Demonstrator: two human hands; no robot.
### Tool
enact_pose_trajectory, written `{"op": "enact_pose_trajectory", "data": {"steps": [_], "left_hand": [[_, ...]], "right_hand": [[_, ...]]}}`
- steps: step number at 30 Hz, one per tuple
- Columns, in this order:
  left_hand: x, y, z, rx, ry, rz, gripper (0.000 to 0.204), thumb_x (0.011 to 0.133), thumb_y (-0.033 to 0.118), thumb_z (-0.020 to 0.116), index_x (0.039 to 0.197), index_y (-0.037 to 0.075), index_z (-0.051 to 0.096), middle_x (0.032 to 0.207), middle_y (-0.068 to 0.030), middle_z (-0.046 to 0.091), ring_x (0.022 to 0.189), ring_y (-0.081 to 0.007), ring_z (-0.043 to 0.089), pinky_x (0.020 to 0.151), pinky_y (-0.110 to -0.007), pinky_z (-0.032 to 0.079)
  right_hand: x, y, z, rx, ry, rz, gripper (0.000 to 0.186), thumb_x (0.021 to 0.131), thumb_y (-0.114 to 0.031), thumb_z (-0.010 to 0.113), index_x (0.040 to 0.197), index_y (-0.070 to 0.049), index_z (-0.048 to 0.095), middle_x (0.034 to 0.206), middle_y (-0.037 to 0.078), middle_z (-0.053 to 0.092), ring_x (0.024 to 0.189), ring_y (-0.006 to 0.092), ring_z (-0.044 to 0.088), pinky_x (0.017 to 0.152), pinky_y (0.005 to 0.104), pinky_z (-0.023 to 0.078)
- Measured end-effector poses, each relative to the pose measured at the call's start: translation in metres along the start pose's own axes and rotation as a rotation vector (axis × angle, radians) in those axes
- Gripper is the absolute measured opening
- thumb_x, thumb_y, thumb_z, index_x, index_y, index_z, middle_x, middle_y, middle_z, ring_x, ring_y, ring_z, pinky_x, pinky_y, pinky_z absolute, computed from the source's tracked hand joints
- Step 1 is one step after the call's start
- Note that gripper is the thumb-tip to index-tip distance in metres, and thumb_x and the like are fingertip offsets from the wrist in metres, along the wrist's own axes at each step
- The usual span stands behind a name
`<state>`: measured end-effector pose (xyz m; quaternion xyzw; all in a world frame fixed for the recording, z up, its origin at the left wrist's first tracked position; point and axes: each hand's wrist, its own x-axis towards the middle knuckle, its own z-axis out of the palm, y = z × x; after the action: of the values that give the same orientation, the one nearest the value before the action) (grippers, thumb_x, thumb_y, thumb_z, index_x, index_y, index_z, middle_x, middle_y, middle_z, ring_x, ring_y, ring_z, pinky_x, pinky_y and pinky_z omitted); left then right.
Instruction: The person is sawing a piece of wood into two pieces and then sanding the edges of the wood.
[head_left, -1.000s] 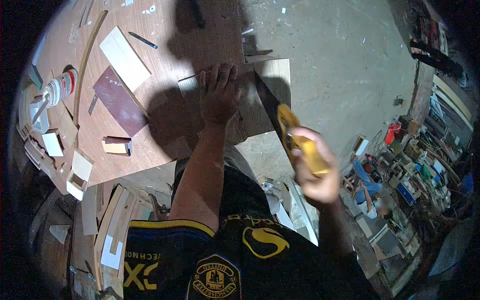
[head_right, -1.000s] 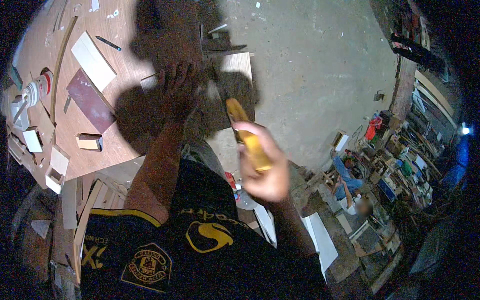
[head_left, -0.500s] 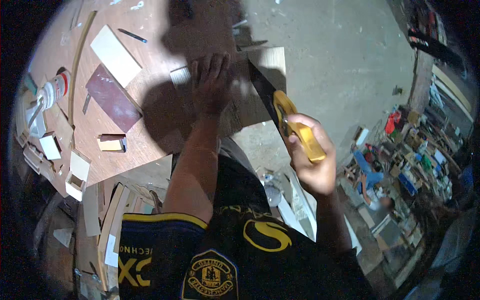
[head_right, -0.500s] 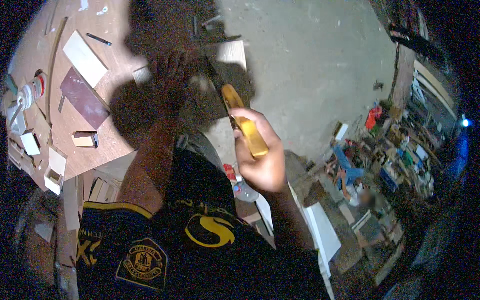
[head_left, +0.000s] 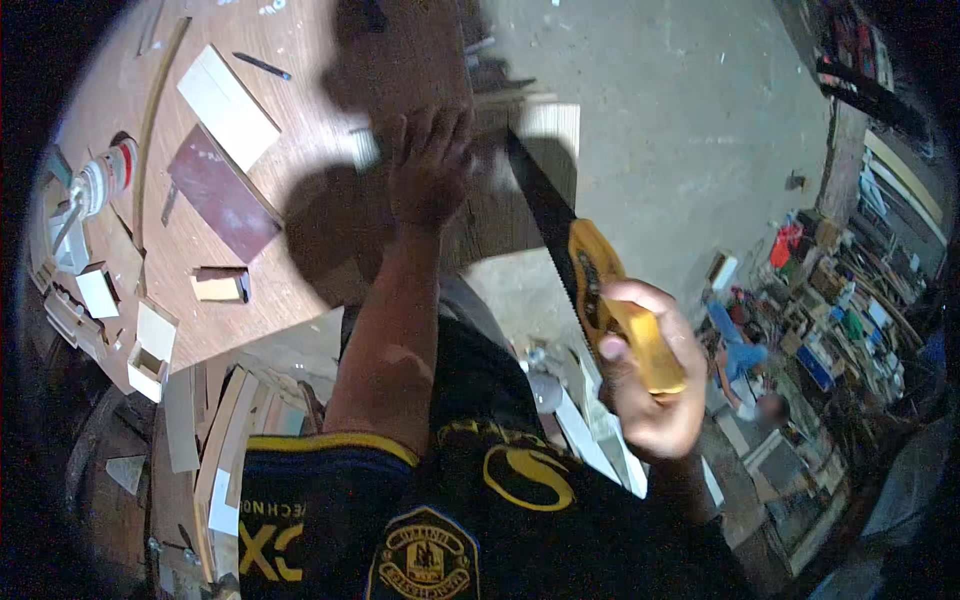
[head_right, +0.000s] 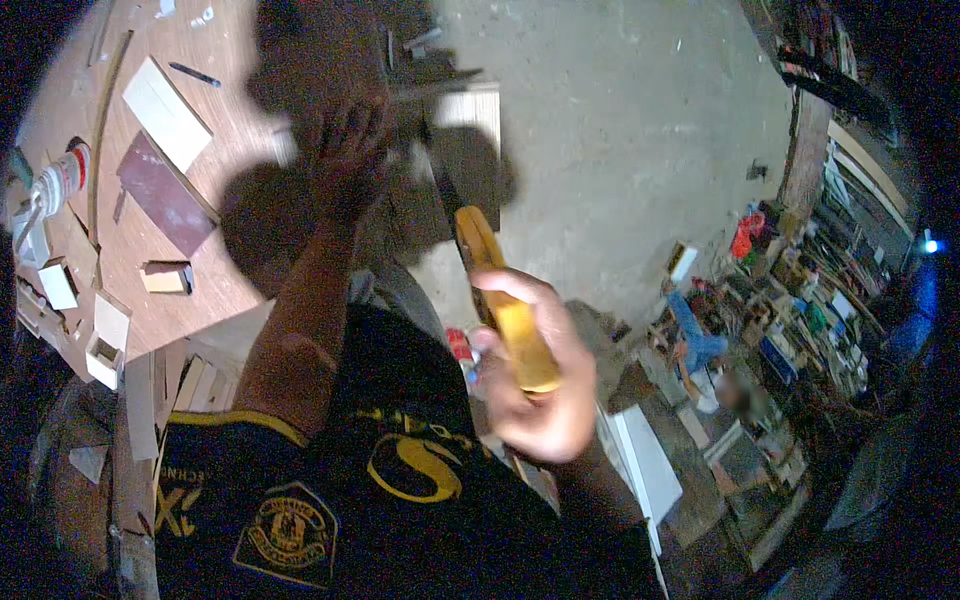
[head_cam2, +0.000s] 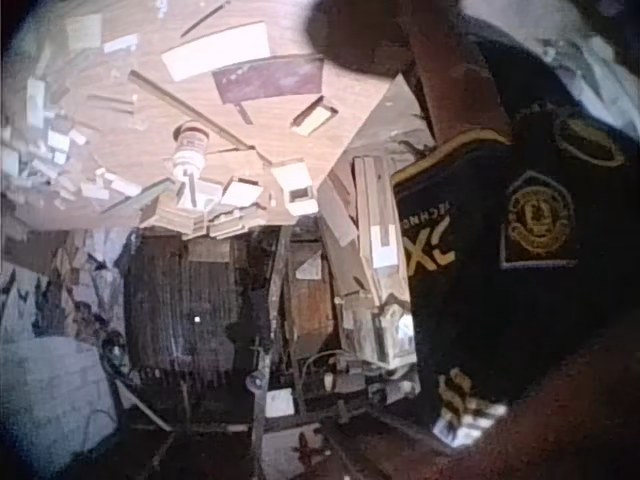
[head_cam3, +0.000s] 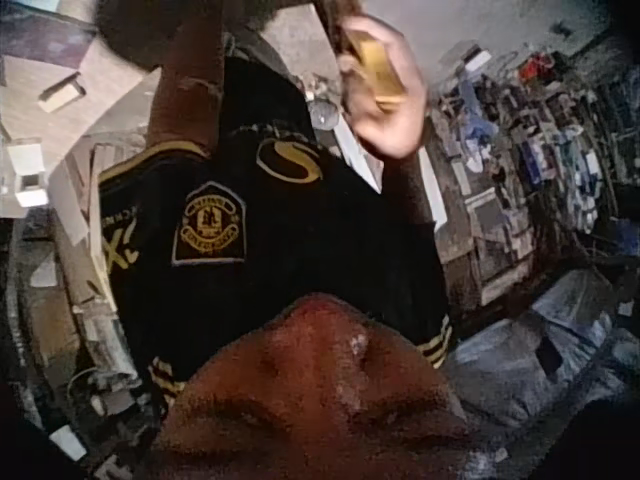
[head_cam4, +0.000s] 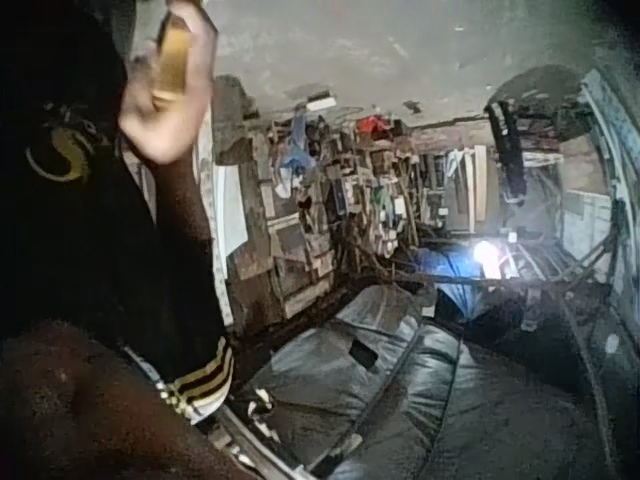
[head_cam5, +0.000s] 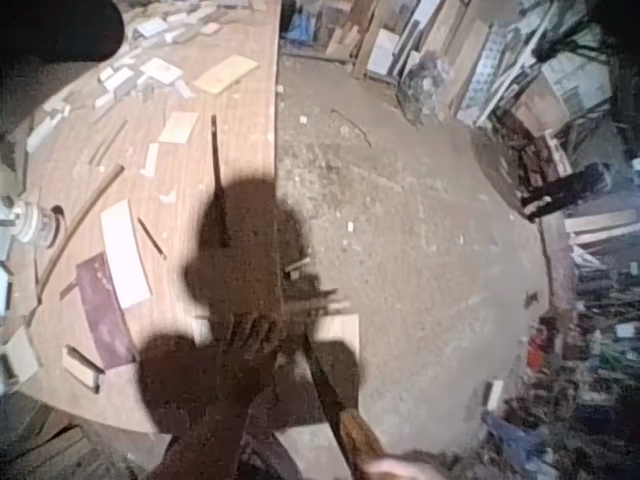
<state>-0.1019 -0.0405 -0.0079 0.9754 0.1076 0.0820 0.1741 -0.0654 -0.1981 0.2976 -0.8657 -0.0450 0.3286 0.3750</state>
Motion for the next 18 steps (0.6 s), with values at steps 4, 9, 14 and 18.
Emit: {"op": "enact_pose_trajectory", "data": {"steps": [4, 9, 14, 18], "left_hand": [[0.005, 0.004, -0.008, 0.045, 0.02, 0.011, 0.049, 0.089, 0.031, 0.061, 0.135, 0.017, 0.058, 0.137, -0.0007, 0.056, 0.133, -0.0226, 0.046, 0.119, -0.049, 0.02], [0.013, 0.005, -0.001, -0.127, 0.149, -0.077, 0.048, 0.086, 0.029, 0.062, 0.132, 0.016, 0.06, 0.134, -0.0021, 0.058, 0.131, -0.0237, 0.047, 0.117, -0.051, 0.025], [0.007, -0.006, 0.014, -0.034, 0.129, -0.043, 0.048, 0.088, 0.026, 0.059, 0.133, 0.012, 0.058, 0.139, -0.0054, 0.054, 0.135, -0.0286, 0.044, 0.117, -0.053, 0.024], [0.02, 0.009, 0.008, -0.07, 0.105, -0.052, 0.05, 0.089, 0.026, 0.056, 0.136, 0.01, 0.056, 0.144, -0.0073, 0.05, 0.138, -0.0336, 0.04, 0.117, -0.054, 0.023]], "right_hand": [[0.019, 0.028, 0.015, 0.088, 0.051, -0.018, 0.035, 0.09, 0.008, 0.054, 0.123, -0.002, 0.057, 0.105, 0.008, 0.063, 0.093, 0.0135, 0.059, 0.084, 0.0257, 0.047], [0.059, 0.037, 0.041, 0.22, 0.077, 0.003, 0.026, 0.096, -0.002, 0.057, 0.121, -0.007, 0.06, 0.093, 0.003, 0.062, 0.071, 0.0063, 0.053, 0.063, 0.0215, 0.044], [0.072, 0.042, 0.051, 0.132, 0.116, -0.21, 0.025, 0.095, -0.002, 0.057, 0.119, -0.005, 0.059, 0.094, 0.006, 0.064, 0.075, 0.0102, 0.057, 0.067, 0.0246, 0.048], [0.08, 0.037, 0.052, 0.118, 0.141, -0.215, 0.024, 0.095, -0.001, 0.057, 0.119, -0.003, 0.059, 0.096, 0.007, 0.065, 0.083, 0.0115, 0.059, 0.074, 0.026, 0.05]]}}
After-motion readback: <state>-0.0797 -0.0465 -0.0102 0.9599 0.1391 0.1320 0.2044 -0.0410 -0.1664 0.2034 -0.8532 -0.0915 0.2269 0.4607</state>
